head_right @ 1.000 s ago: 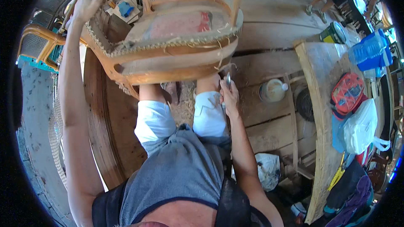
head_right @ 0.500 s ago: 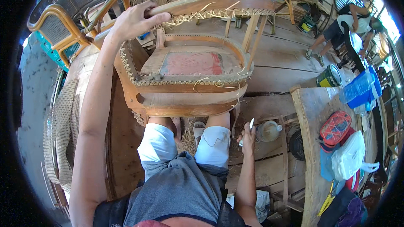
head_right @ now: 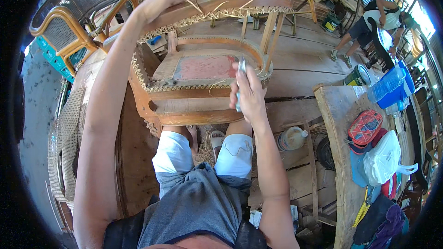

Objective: Trimming and securing bamboo or rattan strips on a wooden chair frame using a utility knife.

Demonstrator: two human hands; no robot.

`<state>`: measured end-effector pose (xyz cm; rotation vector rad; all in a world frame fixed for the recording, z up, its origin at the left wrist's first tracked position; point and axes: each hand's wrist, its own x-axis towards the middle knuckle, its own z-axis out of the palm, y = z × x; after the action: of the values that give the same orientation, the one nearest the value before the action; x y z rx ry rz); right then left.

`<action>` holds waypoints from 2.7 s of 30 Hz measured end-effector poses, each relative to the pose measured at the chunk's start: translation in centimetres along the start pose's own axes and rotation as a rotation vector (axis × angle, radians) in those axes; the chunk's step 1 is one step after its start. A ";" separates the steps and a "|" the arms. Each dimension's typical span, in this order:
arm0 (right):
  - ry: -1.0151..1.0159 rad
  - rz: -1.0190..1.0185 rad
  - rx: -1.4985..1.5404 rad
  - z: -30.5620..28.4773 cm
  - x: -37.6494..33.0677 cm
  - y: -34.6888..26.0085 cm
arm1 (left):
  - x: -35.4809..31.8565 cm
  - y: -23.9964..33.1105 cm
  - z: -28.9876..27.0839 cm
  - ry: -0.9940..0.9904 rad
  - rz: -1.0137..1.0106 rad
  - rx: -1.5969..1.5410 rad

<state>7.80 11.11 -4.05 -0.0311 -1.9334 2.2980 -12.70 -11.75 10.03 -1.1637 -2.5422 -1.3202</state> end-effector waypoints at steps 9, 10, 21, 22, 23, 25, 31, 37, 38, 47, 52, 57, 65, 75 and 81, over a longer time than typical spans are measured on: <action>-0.151 -0.014 -0.279 7.8 5.2 -4.1 | -0.9 -3.6 -3.2 -0.127 -0.333 0.472; -0.154 -0.011 -0.286 8.0 5.8 -4.1 | -0.9 -3.9 -3.4 -0.123 -0.335 0.464; -0.135 0.135 -0.169 9.5 7.8 -5.6 | -1.6 -3.3 -2.6 -0.113 -0.204 0.438; -0.136 0.163 -0.062 9.7 8.0 -5.7 | -1.5 -3.4 -2.6 -0.107 -0.212 0.423; -0.140 0.171 -0.072 10.0 8.1 -5.6 | -1.5 -3.2 -2.7 -0.106 -0.269 0.470; -0.101 0.103 -0.129 10.5 8.3 -5.4 | -1.5 -3.5 -2.9 -0.100 -0.335 0.511; 0.077 -0.349 -0.494 8.9 11.5 -1.0 | -1.2 -3.8 -2.3 -0.048 -0.248 0.497; -0.068 -0.468 -0.699 9.3 9.4 -1.9 | -1.6 -3.3 -2.1 -0.062 -0.309 0.403; -0.220 -0.914 -1.014 9.1 8.5 -1.3 | -1.8 -2.7 -2.2 -0.050 -0.334 0.431; -0.215 -0.204 -0.670 6.1 6.9 -1.0 | 0.1 -4.9 -2.6 -0.089 -0.283 0.420; -0.214 0.063 -0.344 8.9 8.0 -3.8 | 2.4 -6.1 -2.7 -0.258 -0.218 0.578; -0.208 0.187 -0.165 10.4 7.6 -4.9 | 2.2 -8.8 -3.4 -0.322 0.050 0.713; -0.189 0.212 0.069 11.1 7.9 -4.7 | 1.3 -4.2 -3.6 -0.318 -0.145 0.405; -0.127 0.106 -0.062 10.9 7.8 -3.1 | 1.1 -3.7 -4.3 -0.369 -0.201 0.410; -0.154 0.204 0.030 10.6 8.0 -4.7 | 0.8 -3.0 -4.0 -0.334 -0.172 0.416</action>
<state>-0.78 2.42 3.00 -0.0519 -2.0561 2.5275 -16.36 -15.20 10.81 -1.1749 -3.0062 -0.5972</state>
